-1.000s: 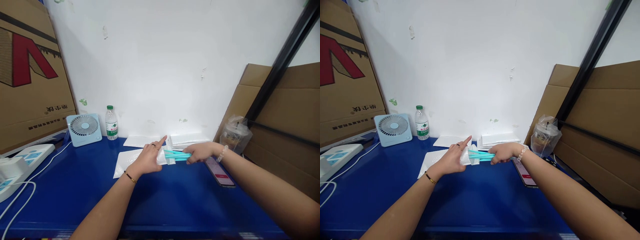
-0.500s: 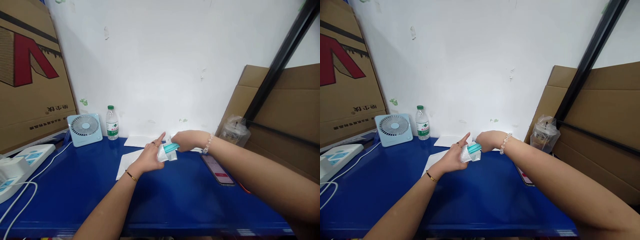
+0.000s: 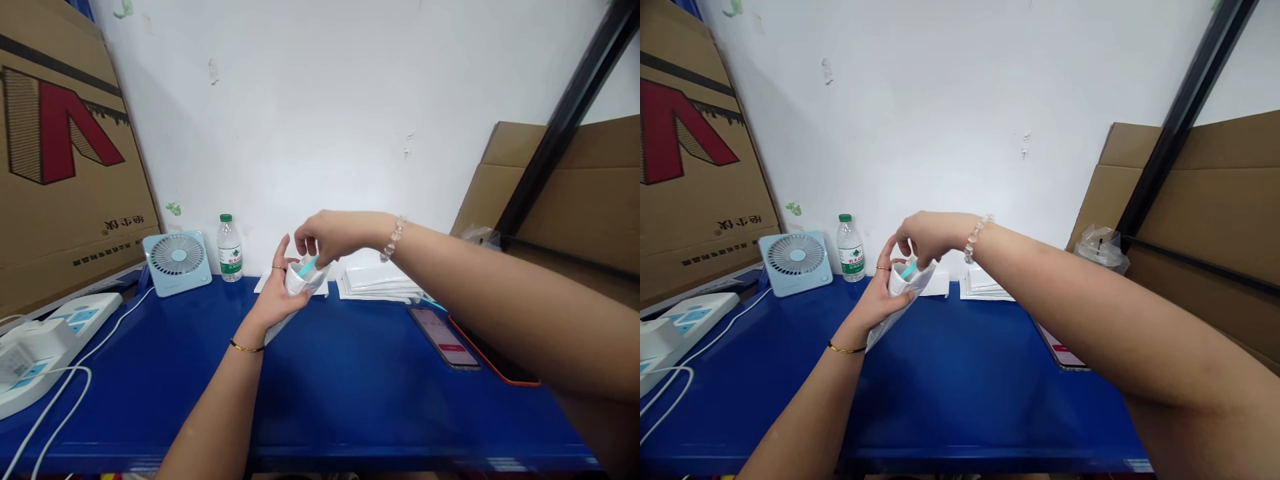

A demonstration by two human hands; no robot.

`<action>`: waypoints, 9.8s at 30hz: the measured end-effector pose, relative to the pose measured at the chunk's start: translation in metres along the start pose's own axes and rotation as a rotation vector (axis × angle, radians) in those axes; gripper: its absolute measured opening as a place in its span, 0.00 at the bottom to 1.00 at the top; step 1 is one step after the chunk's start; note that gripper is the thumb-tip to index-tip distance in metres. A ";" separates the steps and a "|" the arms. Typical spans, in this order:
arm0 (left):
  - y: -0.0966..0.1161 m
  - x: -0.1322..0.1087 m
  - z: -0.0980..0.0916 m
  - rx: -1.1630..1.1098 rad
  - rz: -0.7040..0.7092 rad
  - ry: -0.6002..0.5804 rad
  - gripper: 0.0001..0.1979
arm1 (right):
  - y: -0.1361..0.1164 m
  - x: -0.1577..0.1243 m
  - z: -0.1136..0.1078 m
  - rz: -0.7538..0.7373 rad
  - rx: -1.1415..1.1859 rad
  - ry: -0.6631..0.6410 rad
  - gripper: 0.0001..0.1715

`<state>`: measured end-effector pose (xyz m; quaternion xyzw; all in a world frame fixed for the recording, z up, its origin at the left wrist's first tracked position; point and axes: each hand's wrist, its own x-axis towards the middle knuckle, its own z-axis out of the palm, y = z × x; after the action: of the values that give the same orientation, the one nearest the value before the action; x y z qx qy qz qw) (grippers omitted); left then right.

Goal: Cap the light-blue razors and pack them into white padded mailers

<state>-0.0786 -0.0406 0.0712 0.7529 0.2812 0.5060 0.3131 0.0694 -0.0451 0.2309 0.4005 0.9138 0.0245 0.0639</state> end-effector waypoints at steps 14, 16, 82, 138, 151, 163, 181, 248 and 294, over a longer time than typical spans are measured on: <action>-0.008 -0.002 0.001 -0.516 0.001 0.135 0.47 | -0.024 0.023 -0.029 -0.192 0.203 -0.143 0.10; -0.003 -0.002 -0.001 -0.564 0.017 0.136 0.50 | -0.014 0.014 -0.027 -0.245 0.258 -0.106 0.14; -0.047 -0.001 0.083 -1.095 -0.403 0.086 0.27 | 0.075 -0.029 0.216 0.345 2.000 0.143 0.11; -0.060 0.020 0.023 -1.008 -0.350 1.010 0.13 | 0.062 -0.025 0.269 0.494 0.242 0.637 0.17; -0.080 0.023 -0.020 -0.755 -0.167 1.164 0.12 | 0.052 -0.024 0.260 0.086 0.397 0.555 0.19; -0.093 0.002 -0.036 0.664 -0.180 1.118 0.41 | 0.086 -0.097 0.214 0.265 0.529 -0.304 0.25; -0.068 -0.010 0.085 0.450 -0.192 -0.592 0.22 | 0.093 -0.084 0.239 0.407 0.308 0.104 0.15; -0.069 0.000 0.082 0.711 -0.299 -0.323 0.12 | 0.126 -0.074 0.252 0.194 0.533 0.332 0.06; -0.053 -0.006 0.093 0.611 -0.165 -0.573 0.15 | 0.113 -0.083 0.241 0.062 0.513 0.034 0.07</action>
<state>0.0010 -0.0284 0.0005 0.8963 0.3790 0.1430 0.1804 0.2402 -0.0313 0.0114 0.4307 0.8785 -0.1992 -0.0559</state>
